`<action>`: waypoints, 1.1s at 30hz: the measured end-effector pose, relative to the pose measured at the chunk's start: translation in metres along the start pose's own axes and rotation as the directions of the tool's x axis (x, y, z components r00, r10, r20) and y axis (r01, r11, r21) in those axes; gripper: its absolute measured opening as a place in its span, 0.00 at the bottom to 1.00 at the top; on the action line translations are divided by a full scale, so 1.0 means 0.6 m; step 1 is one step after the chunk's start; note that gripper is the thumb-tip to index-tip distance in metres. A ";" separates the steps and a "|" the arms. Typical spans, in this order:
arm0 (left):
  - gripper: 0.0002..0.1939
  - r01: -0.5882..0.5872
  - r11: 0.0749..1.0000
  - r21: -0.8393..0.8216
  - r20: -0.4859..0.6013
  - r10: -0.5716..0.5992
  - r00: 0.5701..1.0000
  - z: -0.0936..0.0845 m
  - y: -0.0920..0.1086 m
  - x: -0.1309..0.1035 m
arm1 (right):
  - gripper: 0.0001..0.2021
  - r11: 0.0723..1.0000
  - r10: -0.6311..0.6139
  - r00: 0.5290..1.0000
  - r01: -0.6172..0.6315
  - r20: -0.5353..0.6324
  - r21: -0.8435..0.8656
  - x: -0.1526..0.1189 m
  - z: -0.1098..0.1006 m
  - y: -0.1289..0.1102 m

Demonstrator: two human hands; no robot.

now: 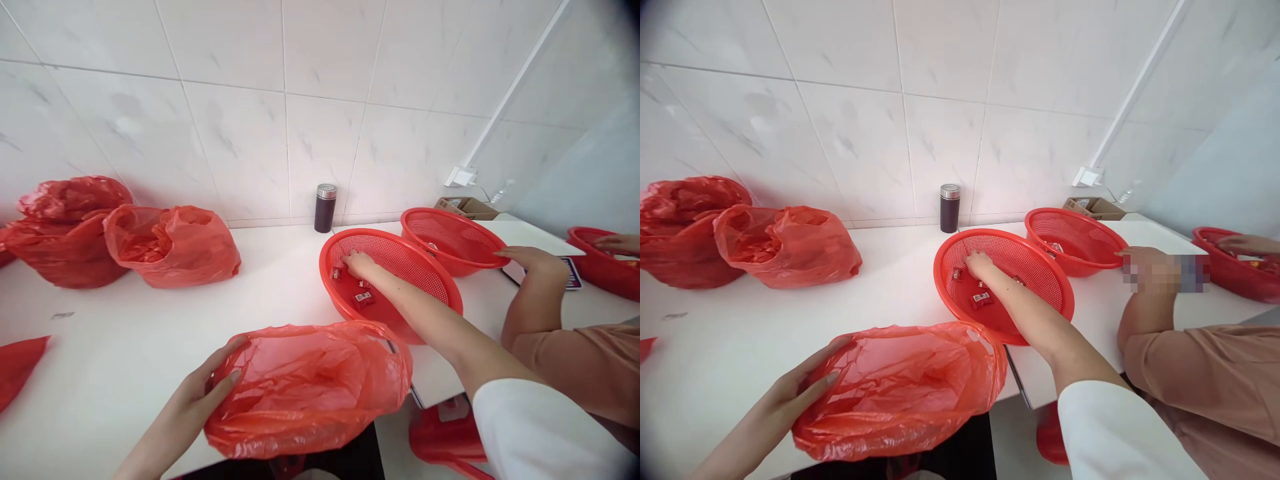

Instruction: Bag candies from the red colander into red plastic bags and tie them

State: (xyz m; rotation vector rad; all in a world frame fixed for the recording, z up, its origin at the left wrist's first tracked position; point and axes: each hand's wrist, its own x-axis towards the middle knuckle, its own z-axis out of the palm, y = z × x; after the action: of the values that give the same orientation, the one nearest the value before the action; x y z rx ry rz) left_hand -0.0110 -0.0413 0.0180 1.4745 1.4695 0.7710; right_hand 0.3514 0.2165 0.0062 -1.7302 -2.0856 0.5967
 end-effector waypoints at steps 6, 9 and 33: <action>0.32 0.013 1.000 -0.007 0.001 -0.013 1.000 0.001 -0.006 -0.002 | 0.14 0.996 -0.018 0.999 0.014 0.037 0.084 0.000 -0.086 -0.029; 0.32 0.009 1.000 0.013 0.018 -0.009 1.000 0.001 -0.005 0.000 | 0.06 0.981 -0.100 0.993 0.089 0.056 0.170 -0.035 -0.129 -0.082; 0.28 -0.109 0.970 0.217 -0.004 0.112 0.994 0.027 0.001 -0.014 | 0.16 0.914 -0.388 0.864 0.316 0.320 0.255 -0.278 -0.033 -0.234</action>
State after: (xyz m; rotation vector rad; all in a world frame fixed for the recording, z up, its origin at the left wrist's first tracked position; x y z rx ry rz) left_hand 0.0026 -0.0522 0.0132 1.7303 1.5324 0.7068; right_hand 0.2756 0.0318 0.0966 -1.1479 -2.4175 1.0284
